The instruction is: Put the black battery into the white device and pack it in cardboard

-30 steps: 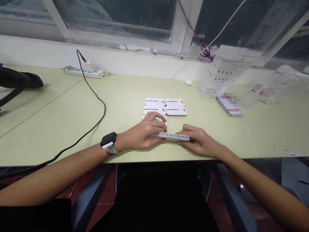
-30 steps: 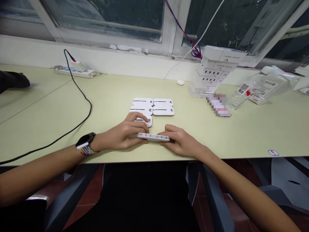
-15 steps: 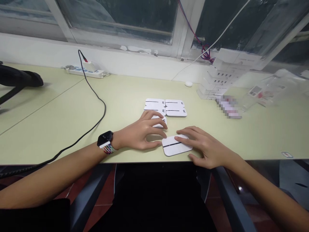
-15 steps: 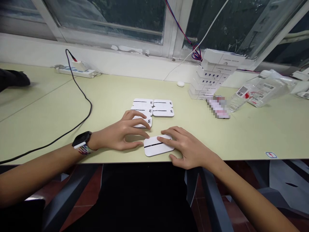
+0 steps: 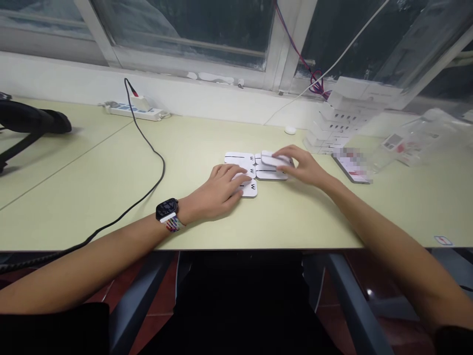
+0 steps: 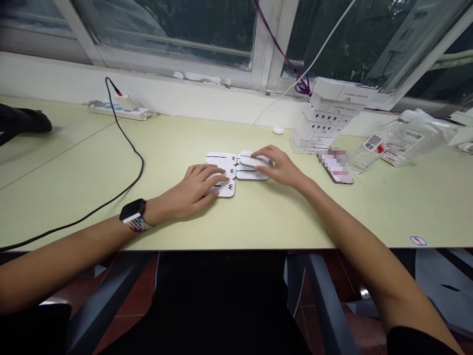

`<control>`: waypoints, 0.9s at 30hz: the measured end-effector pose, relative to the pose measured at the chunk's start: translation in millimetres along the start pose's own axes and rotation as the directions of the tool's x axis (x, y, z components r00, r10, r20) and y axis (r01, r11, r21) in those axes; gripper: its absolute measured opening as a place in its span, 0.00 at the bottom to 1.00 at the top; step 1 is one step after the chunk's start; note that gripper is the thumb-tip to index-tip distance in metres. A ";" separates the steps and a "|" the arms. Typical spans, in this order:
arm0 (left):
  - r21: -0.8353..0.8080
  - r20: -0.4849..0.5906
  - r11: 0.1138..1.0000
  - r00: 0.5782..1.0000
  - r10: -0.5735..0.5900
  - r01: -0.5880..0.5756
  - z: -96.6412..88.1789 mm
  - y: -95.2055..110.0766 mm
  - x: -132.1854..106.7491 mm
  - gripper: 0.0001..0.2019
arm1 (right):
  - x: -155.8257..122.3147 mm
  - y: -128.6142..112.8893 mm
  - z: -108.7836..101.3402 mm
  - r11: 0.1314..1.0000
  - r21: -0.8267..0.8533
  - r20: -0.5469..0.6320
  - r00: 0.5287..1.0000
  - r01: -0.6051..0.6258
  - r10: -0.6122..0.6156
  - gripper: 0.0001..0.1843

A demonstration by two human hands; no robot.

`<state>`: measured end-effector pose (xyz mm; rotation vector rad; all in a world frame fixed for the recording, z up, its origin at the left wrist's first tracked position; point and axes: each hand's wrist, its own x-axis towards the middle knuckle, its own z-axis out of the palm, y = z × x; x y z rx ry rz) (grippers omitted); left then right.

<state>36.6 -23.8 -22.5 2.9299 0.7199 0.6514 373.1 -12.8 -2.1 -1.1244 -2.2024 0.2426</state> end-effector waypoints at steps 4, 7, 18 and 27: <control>0.014 0.081 0.999 0.996 -0.045 0.044 1.4 -0.9 -0.6 0.23 | 48.5 54.7 11.3 0.974 -0.008 0.005 0.974 -0.226 0.226 0.20; 0.006 0.136 0.997 0.988 -0.076 0.076 0.4 -0.6 0.4 0.26 | 65.8 72.7 22.7 0.968 0.013 0.044 0.967 -0.251 0.250 0.20; -0.049 0.104 0.991 0.987 -0.121 0.126 5.0 -3.4 3.7 0.25 | 70.2 66.2 22.7 0.961 -0.032 0.107 0.955 -0.275 0.277 0.20; -0.026 0.064 0.975 0.974 -0.218 0.220 12.2 -23.7 20.3 0.32 | 48.0 33.5 54.4 0.910 -0.210 0.095 0.919 -0.357 0.382 0.38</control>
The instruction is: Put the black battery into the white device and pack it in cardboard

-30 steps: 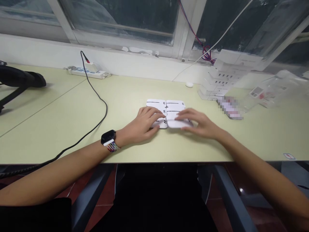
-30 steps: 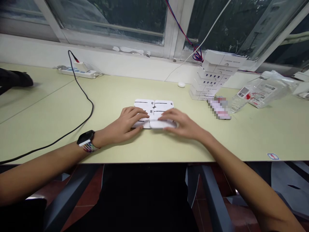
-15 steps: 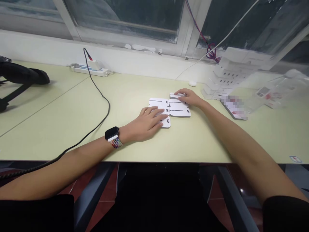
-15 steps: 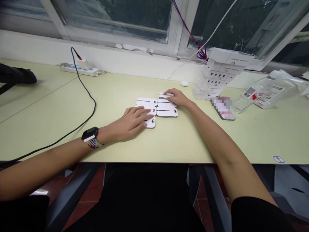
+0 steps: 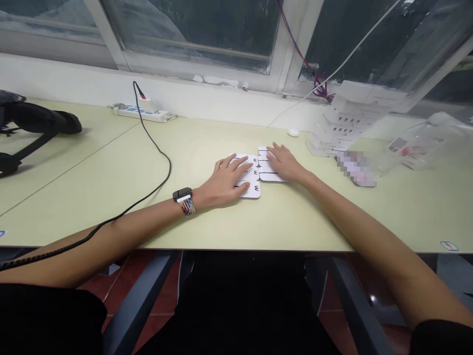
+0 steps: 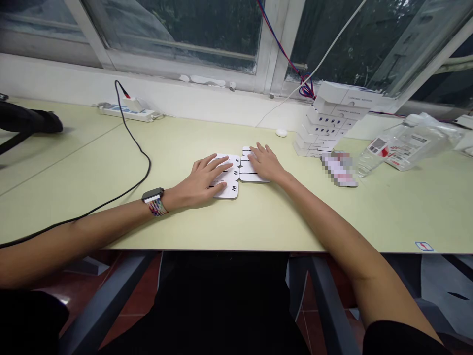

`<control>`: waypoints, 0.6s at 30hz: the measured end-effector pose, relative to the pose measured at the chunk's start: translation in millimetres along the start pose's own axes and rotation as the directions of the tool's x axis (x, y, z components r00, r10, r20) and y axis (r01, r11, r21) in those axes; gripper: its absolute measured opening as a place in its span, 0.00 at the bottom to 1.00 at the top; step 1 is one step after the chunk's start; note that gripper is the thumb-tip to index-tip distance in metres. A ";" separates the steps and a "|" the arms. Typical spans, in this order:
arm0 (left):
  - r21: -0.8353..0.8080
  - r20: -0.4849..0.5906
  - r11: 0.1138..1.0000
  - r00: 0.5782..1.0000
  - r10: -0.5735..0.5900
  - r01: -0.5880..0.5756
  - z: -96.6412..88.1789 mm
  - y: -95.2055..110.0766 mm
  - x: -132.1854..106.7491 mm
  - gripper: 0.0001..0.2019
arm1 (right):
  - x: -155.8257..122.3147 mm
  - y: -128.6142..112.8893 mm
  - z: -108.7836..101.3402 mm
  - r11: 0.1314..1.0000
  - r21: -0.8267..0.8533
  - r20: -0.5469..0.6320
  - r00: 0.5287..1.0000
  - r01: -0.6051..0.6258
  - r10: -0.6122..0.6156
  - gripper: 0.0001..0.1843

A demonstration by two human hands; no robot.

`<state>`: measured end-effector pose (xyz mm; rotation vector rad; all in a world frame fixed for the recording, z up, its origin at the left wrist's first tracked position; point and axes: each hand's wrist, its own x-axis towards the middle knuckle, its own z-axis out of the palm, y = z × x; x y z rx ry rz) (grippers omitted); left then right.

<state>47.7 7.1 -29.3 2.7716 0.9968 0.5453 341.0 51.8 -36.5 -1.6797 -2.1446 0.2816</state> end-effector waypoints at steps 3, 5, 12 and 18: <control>-0.011 0.081 0.998 0.995 -0.057 0.058 2.9 -4.1 3.2 0.36 | -2.4 -4.3 7.9 0.999 -0.032 0.073 0.997 -0.031 0.033 0.41; -0.024 0.106 0.997 0.992 -0.064 0.067 4.5 -5.9 3.5 0.36 | -2.6 -5.2 9.7 0.997 -0.051 0.101 0.993 -0.051 0.056 0.43; -0.051 0.112 0.996 0.992 -0.063 0.069 5.9 -8.4 2.6 0.36 | -5.5 -13.3 5.1 0.991 -0.115 0.118 0.990 -0.068 0.081 0.39; -0.041 0.131 0.997 0.989 -0.062 0.068 6.4 -9.4 3.5 0.37 | -12.8 -25.1 5.3 0.988 -0.137 0.105 0.991 -0.073 0.088 0.39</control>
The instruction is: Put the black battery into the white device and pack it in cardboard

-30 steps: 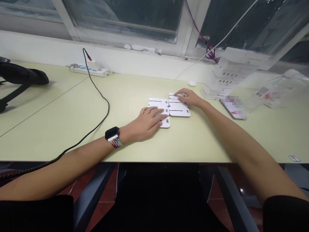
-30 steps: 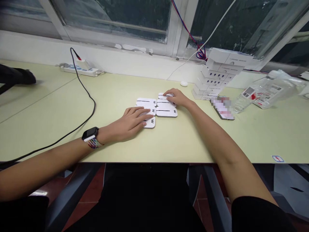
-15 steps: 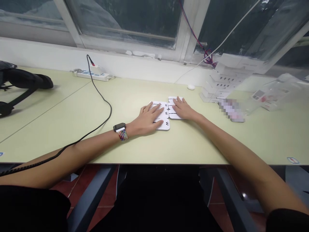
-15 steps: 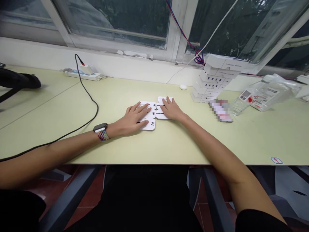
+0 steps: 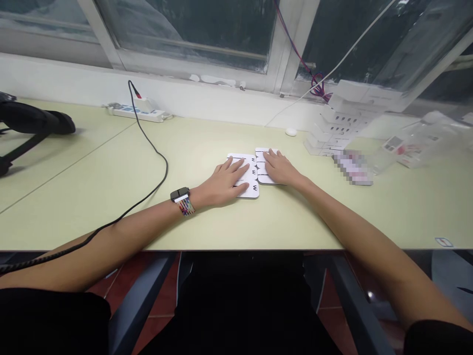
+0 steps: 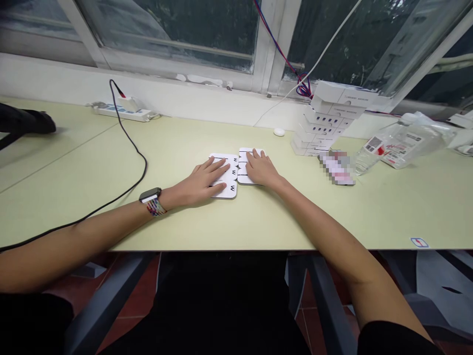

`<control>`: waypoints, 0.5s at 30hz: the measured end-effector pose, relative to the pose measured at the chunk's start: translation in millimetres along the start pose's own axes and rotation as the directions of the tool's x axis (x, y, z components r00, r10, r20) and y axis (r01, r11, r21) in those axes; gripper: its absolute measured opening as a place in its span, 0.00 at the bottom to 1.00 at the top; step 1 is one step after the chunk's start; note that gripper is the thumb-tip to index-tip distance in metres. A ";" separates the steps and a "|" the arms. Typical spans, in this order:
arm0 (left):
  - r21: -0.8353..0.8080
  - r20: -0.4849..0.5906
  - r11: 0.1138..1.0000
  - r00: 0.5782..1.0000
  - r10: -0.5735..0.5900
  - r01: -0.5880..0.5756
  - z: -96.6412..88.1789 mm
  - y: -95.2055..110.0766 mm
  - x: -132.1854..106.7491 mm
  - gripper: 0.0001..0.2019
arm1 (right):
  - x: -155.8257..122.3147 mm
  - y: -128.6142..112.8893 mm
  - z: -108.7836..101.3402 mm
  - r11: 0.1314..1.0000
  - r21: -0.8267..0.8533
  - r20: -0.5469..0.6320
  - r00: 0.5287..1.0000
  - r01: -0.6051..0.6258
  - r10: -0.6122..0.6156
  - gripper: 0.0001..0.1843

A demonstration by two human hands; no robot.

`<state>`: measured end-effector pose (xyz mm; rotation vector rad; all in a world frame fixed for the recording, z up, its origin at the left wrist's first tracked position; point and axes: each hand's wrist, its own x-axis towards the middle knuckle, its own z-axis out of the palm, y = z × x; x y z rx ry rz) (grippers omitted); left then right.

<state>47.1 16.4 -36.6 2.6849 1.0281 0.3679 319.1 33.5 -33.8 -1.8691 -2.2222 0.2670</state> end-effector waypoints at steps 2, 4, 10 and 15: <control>0.004 0.005 1.000 1.000 0.002 -0.002 0.2 -0.6 0.3 0.37 | -2.2 -2.4 0.3 1.000 -0.001 -0.019 1.000 -0.002 0.002 0.38; 0.004 0.003 1.000 1.000 0.006 -0.006 0.3 -1.1 0.4 0.37 | -3.4 -4.0 0.7 1.000 0.002 -0.041 0.999 -0.001 0.001 0.38; 0.003 -0.014 1.000 1.000 0.022 -0.022 2.9 -3.8 1.0 0.37 | -4.1 -4.9 4.4 1.000 0.009 -0.028 1.000 0.010 -0.010 0.39; -0.014 -0.048 0.999 0.998 0.045 -0.046 6.8 -8.5 2.6 0.36 | -10.6 -6.6 6.6 1.000 0.003 -0.021 1.000 0.019 -0.019 0.40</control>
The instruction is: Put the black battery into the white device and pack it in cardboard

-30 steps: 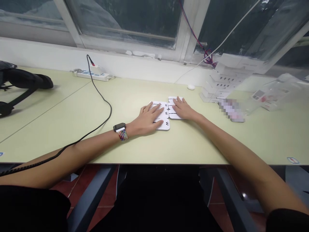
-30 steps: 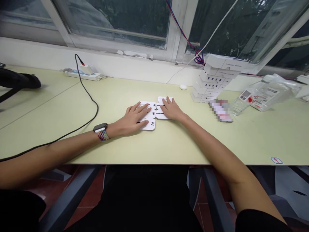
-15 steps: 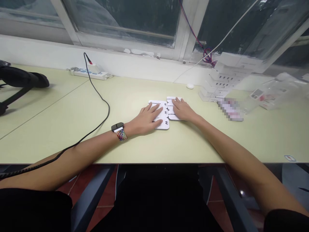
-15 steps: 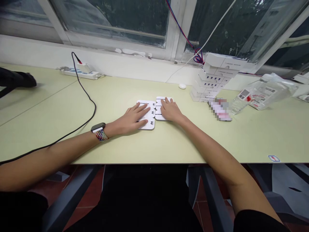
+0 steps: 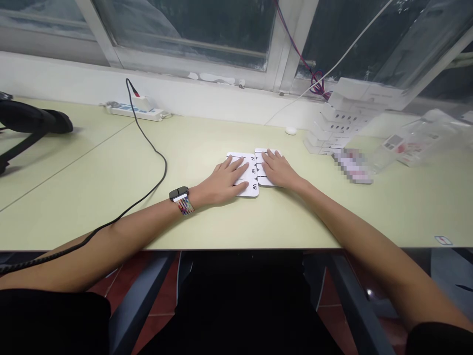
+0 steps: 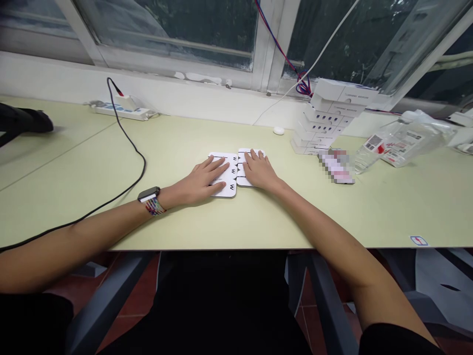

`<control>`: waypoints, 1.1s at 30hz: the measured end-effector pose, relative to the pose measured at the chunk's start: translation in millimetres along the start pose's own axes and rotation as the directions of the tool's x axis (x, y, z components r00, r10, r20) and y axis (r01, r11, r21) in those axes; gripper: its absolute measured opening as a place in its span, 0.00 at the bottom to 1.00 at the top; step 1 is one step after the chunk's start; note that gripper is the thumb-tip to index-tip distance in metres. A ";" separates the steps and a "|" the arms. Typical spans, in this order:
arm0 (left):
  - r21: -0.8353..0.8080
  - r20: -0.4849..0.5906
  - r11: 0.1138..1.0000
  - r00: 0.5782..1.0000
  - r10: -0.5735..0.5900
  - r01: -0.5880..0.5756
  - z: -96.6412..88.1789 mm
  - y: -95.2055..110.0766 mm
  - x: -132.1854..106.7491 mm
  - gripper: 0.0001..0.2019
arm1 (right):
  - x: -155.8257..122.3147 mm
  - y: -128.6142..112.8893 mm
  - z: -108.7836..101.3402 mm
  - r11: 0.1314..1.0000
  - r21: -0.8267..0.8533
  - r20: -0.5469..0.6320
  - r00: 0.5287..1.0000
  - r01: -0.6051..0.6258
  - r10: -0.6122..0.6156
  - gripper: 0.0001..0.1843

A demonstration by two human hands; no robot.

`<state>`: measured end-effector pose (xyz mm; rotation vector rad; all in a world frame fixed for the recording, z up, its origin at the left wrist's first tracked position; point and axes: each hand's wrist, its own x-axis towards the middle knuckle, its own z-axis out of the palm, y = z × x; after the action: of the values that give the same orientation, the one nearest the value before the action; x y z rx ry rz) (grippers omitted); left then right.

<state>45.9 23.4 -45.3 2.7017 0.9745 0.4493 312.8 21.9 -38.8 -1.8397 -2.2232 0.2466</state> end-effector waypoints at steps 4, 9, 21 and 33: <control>0.003 0.007 1.000 1.000 -0.006 0.006 0.4 -0.5 0.6 0.37 | -7.8 -3.6 -0.8 1.000 -0.006 0.014 1.000 -0.002 0.002 0.41; 0.008 0.005 1.000 1.000 0.002 -0.002 1.0 -0.5 0.5 0.37 | -18.2 -6.3 -1.6 1.000 0.005 0.028 1.000 0.001 -0.001 0.42; 0.016 -0.005 0.999 0.999 0.036 -0.036 5.8 -7.5 2.2 0.35 | -32.3 -12.0 -1.0 0.999 0.026 0.039 0.999 -0.018 0.017 0.42; 0.064 0.010 0.997 0.999 0.044 -0.045 4.5 -5.0 3.7 0.36 | -36.3 -17.6 -3.3 0.999 0.015 0.039 0.999 -0.038 0.037 0.41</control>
<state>47.3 29.1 -50.3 2.7846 0.9437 0.4211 303.6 -17.1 -33.6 -1.8858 -2.2071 0.3087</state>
